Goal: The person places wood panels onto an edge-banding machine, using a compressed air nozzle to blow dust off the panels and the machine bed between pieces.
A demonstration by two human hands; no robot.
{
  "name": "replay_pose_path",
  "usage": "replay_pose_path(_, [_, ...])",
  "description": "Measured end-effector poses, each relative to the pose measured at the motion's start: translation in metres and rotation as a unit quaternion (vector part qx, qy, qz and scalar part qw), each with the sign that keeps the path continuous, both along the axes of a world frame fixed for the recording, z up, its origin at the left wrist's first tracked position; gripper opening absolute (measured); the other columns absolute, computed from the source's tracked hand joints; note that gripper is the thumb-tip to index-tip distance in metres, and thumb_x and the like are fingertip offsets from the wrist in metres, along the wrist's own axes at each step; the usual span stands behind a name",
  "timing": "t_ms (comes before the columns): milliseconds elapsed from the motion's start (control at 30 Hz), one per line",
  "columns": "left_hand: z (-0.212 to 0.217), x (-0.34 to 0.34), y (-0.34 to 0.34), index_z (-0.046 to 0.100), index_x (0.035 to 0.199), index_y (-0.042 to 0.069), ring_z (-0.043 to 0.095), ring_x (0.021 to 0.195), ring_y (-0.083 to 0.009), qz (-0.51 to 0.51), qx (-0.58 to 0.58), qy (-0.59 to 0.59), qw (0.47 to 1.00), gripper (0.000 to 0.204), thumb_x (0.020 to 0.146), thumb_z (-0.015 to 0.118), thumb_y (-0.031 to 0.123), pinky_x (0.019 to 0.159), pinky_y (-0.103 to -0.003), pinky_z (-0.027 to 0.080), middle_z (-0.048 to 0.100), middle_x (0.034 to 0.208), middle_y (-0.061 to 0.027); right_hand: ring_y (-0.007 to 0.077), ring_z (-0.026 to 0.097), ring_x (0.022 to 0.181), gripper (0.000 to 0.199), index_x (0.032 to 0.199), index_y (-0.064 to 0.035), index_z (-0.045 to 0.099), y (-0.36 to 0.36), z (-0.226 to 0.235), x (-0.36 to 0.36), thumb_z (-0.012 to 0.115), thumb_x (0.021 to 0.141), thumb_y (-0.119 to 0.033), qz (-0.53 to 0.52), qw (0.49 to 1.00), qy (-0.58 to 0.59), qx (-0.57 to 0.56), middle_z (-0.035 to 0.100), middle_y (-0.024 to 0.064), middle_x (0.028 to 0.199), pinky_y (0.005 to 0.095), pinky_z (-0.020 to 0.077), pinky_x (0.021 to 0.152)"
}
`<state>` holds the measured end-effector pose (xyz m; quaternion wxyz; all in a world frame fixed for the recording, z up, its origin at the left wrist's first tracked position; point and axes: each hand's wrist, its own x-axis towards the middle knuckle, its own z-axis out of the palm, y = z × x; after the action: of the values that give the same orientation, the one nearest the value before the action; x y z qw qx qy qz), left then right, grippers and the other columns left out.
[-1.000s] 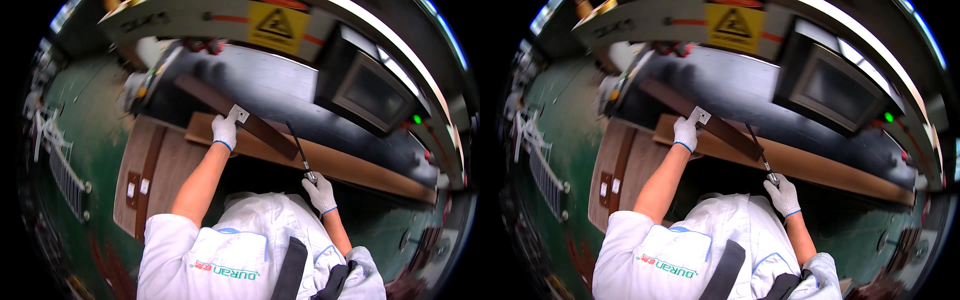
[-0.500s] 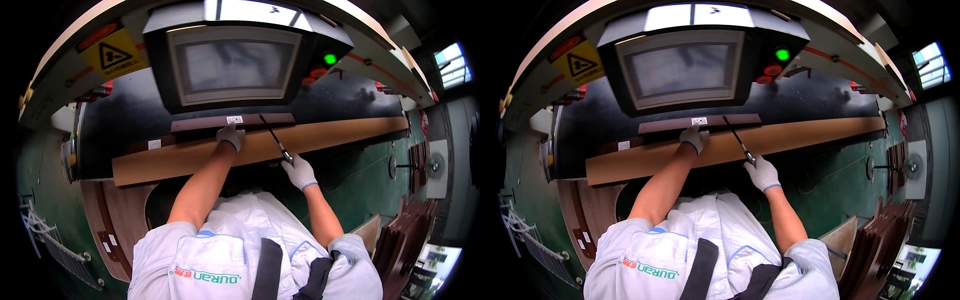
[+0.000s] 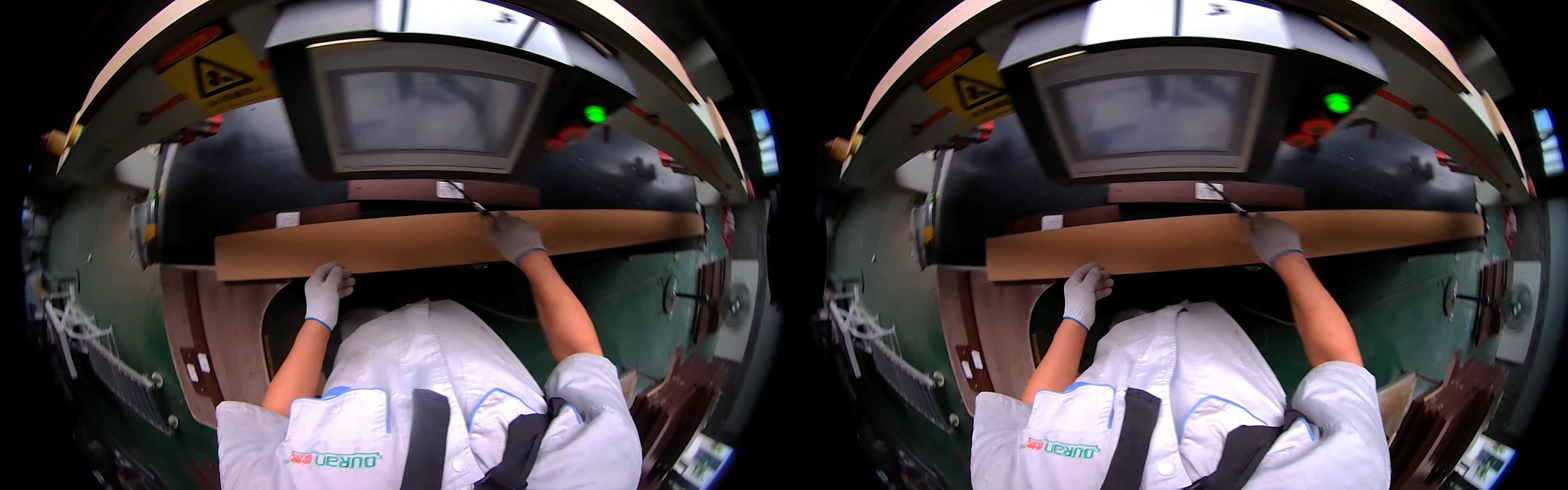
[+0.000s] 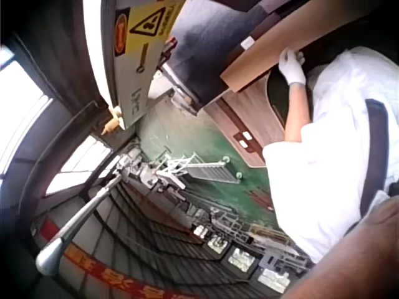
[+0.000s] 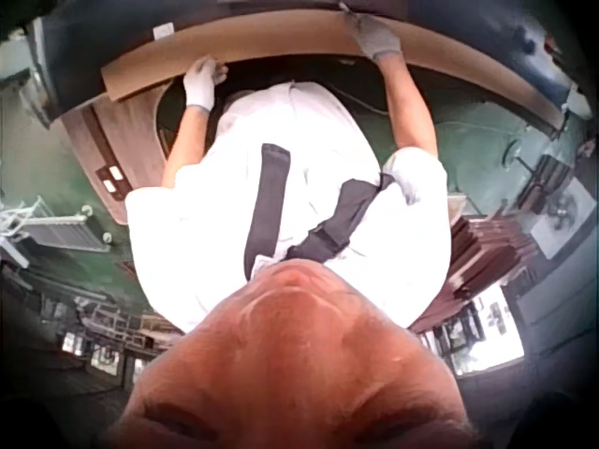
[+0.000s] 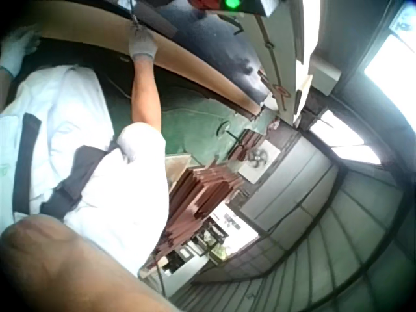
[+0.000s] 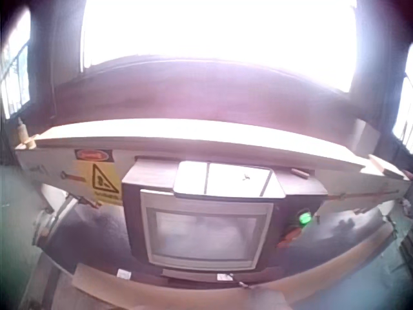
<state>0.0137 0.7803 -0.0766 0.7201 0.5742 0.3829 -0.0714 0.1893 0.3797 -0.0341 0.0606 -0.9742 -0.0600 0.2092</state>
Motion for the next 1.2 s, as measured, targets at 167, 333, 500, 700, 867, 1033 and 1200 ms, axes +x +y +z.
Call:
replay_pose_path(167, [-0.005,-0.035,0.063,0.070,0.117,-0.006,0.074,0.092,-0.0234,-0.016,0.308,-0.066,0.949,0.026,0.104,0.061,0.014,0.081,-0.035,0.059,0.075,0.105,-0.0141,0.0446,0.073,0.097,0.031,0.116,-0.0076,0.063,-0.018,0.013,-0.002,0.053,0.102,-0.034,0.027,0.997,0.000,-0.072,0.075,0.0236,0.104,0.0585,0.0566,0.085])
replay_pose_path(333, [0.009,0.101,0.056,0.064,0.134,0.007,0.063,0.121,-0.0411,-0.256,0.610,-0.177,0.728,0.051,0.091,0.072,0.034,0.105,-0.052,0.050,0.070,0.123,-0.0202,0.0453,0.072,0.098,0.033,0.118,-0.0068,0.063,0.003,0.012,0.004,0.052,0.102,-0.034,0.036,0.996,-0.029,-0.071,0.075,0.0238,0.104,0.0583,0.0564,0.086])
replay_pose_path(500, [0.000,0.180,0.013,0.065,0.122,0.007,0.066,0.110,-0.0403,-0.452,0.551,-0.180,0.679,0.045,0.090,0.066,0.039,0.095,-0.053,0.052,0.071,0.112,-0.0193,0.0443,0.071,0.105,0.032,0.119,-0.0073,0.067,0.036,0.017,-0.017,0.051,0.103,-0.030,-0.040,0.993,-0.007,-0.113,0.075,0.0249,0.111,0.0547,0.0566,0.091])
replay_pose_path(700, [-0.025,0.168,-0.021,0.071,0.108,0.007,0.067,0.107,-0.0396,-0.465,0.531,-0.266,0.657,0.028,0.091,0.064,0.029,0.093,-0.054,0.052,0.073,0.103,-0.0164,0.0447,0.071,0.104,0.033,0.114,-0.0073,0.070,0.003,0.025,-0.045,0.057,0.100,-0.035,-0.040,0.997,-0.022,-0.066,0.076,0.0226,0.108,0.0546,0.0562,0.091])
replay_pose_path(867, [-0.031,0.127,0.022,0.074,0.112,0.005,0.062,0.120,-0.0378,-0.328,0.588,-0.266,0.690,0.031,0.093,0.062,0.025,0.106,-0.053,0.046,0.071,0.120,-0.0183,0.0454,0.070,0.106,0.035,0.121,-0.0075,0.069,-0.003,0.029,-0.058,0.062,0.098,-0.034,-0.052,0.997,0.003,-0.065,0.076,0.0218,0.111,0.0551,0.0556,0.092])
replay_pose_path(1033, [-0.032,0.041,0.169,0.065,0.136,0.003,0.052,0.134,-0.0463,-0.153,0.664,-0.096,0.725,0.053,0.092,0.072,0.032,0.117,-0.054,0.039,0.057,0.145,-0.0276,0.0456,0.069,0.107,0.035,0.122,-0.0091,0.068,-0.010,0.017,-0.058,0.064,0.097,-0.033,-0.041,0.998,-0.029,-0.027,0.074,0.0246,0.111,0.0564,0.0550,0.091])
replay_pose_path(1200, [-0.042,0.031,0.298,0.060,0.146,0.005,0.056,0.134,-0.0440,-0.172,0.673,0.015,0.719,0.067,0.093,0.068,0.046,0.115,-0.050,0.044,0.058,0.145,-0.0273,0.0503,0.065,0.108,0.037,0.118,-0.0013,0.067,0.061,0.004,-0.076,0.069,0.096,-0.031,-0.007,0.995,-0.070,0.071,0.072,0.0291,0.111,0.0559,0.0517,0.091])
